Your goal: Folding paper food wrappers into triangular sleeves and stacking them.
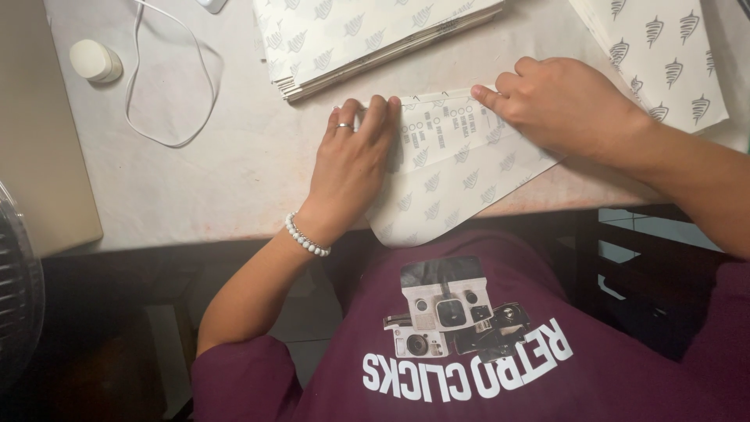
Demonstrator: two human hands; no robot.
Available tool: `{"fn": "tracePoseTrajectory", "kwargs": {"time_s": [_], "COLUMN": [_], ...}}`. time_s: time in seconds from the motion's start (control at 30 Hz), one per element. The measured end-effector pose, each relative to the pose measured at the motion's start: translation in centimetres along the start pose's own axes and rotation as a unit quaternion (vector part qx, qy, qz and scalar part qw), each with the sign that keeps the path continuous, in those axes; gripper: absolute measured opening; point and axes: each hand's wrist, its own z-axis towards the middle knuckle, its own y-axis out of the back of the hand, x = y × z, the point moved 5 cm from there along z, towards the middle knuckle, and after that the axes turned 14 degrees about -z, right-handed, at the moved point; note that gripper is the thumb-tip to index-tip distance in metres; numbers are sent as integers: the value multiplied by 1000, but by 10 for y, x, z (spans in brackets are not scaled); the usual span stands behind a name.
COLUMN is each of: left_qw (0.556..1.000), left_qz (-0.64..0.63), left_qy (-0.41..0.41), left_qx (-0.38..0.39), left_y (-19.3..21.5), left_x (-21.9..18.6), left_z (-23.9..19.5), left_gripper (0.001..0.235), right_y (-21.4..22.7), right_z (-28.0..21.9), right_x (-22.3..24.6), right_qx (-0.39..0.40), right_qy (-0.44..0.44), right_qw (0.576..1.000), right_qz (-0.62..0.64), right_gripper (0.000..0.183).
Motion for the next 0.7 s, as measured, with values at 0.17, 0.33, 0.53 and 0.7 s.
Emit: {"fn": "tracePoseTrajectory", "kwargs": {"time_s": [0.17,0.33,0.53,0.7], "left_qw": [998,997,998,996], "left_qz": [5,42,47,74], "left_qy": [25,41,37,43], "left_qx": [55,39,13,18], "left_y": [-10,-9,-11,-11], "left_x": [-6,-12,-10,-13], "left_z": [11,18,16,15], "left_gripper": [64,61,62,63], "right_y": [-7,8,12,11], "right_z": [-2,0,12,12], "right_x": [4,0,0,0], "right_qx": [-32,-43,53,32], "right_qy": [-8,-48,-2,-12], "right_qw": [999,998,998,998], "right_qz": [-14,23,45,54], "right_gripper": [64,89,106,100]}}
